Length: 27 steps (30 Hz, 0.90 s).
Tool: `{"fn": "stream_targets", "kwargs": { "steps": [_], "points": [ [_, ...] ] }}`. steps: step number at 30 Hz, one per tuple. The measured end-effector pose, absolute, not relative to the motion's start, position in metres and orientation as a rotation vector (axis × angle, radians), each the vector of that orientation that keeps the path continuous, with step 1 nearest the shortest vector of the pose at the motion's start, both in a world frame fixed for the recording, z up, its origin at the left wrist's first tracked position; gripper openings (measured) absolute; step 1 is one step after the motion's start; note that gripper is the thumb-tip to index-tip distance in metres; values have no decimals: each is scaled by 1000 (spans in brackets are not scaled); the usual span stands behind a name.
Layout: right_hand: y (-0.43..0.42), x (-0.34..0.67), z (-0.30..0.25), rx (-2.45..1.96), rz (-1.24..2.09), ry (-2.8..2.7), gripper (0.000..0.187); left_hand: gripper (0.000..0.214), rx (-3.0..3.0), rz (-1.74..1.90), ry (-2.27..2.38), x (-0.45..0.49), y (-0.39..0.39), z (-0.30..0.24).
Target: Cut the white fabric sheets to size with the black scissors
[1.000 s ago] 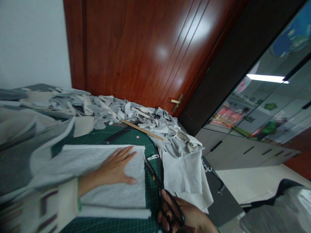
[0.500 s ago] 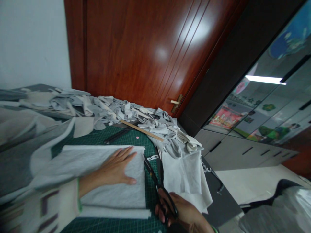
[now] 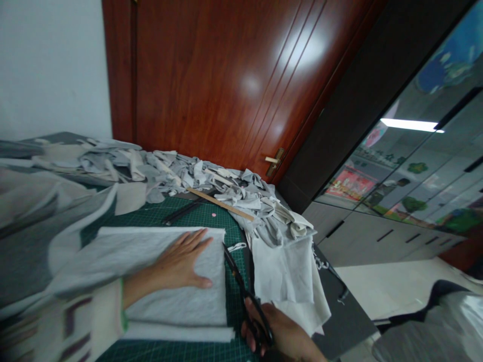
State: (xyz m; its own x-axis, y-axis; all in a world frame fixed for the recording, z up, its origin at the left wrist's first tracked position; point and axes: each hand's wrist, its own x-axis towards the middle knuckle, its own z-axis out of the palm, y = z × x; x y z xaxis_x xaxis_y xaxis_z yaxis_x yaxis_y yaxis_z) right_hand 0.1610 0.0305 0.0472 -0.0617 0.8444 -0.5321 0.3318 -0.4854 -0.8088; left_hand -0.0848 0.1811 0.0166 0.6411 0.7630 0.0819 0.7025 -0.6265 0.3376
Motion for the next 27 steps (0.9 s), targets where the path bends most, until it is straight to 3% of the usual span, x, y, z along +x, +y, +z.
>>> {"fn": "stream_targets", "kwargs": {
  "steps": [27],
  "points": [
    [29, 153, 36, -1732, 1605, -1196, 80, 117, 2609, 299, 1178, -85, 182, 14]
  ]
}}
